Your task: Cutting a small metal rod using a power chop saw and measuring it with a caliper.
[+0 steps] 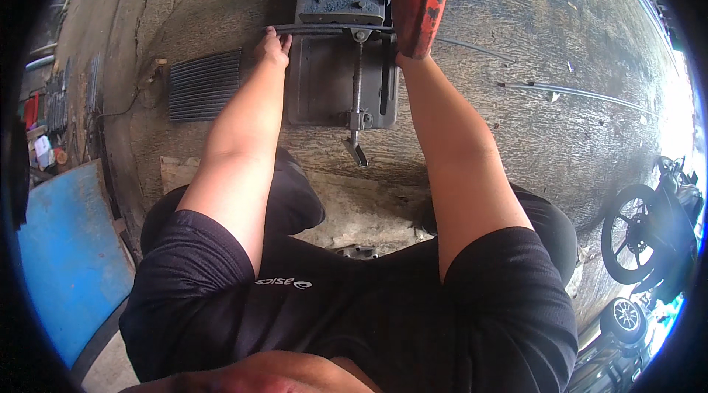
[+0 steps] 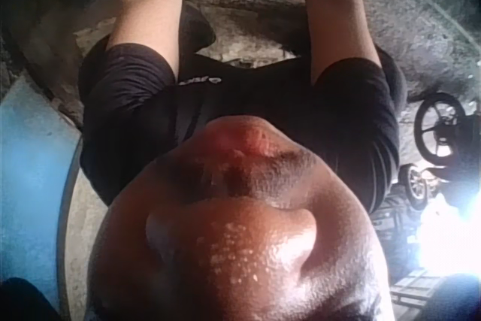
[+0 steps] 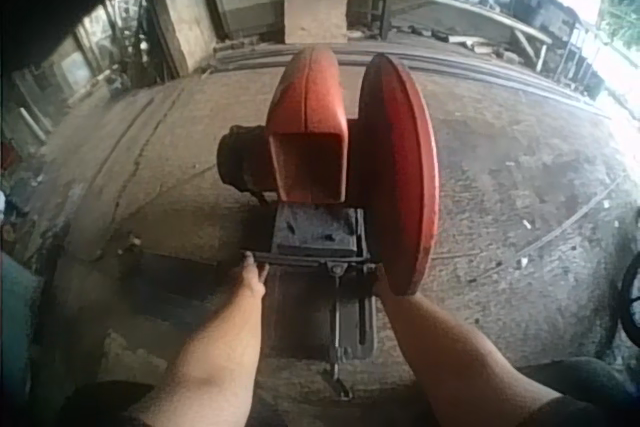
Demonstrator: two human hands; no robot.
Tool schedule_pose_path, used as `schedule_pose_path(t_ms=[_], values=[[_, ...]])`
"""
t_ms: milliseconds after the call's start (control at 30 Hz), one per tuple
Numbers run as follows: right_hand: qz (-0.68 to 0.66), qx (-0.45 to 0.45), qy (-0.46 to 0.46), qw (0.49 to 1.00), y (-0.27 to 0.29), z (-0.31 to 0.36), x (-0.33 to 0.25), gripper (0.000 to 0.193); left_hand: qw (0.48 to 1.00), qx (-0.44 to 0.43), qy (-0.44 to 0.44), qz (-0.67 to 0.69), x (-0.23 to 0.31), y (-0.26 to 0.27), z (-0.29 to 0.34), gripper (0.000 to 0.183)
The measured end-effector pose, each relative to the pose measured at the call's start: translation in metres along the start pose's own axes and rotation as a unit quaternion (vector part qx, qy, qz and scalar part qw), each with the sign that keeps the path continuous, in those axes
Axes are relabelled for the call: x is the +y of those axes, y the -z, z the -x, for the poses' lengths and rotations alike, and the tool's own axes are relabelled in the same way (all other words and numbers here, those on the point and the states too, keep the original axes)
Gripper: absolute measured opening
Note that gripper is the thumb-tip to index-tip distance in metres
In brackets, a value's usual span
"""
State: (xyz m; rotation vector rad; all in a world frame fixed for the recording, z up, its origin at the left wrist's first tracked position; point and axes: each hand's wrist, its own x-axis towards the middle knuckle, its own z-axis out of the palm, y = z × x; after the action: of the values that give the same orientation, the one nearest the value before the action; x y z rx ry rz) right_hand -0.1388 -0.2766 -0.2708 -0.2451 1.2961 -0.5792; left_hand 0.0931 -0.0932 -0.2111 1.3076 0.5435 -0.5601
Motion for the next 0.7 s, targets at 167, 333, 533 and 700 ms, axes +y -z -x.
schedule_pose_path(t_ms=[167,333,533,700], values=[[0.039,-0.043,-0.009,0.998,0.015,-0.023,0.000,0.015,1.000,0.027,-0.002,-0.001,0.003,-0.005,-0.001,0.034],[0.016,-0.193,0.067,0.979,0.025,-0.048,0.008,0.012,1.000,0.030,-0.006,-0.002,-0.001,-0.004,-0.006,0.035],[-0.012,-0.130,0.070,0.989,0.016,-0.024,0.004,0.015,0.999,0.021,-0.037,0.010,-0.006,-0.003,-0.012,0.035],[0.169,-0.052,0.112,0.978,0.020,0.024,0.008,0.023,0.998,0.064,-0.028,0.004,-0.005,-0.008,-0.010,0.025]])
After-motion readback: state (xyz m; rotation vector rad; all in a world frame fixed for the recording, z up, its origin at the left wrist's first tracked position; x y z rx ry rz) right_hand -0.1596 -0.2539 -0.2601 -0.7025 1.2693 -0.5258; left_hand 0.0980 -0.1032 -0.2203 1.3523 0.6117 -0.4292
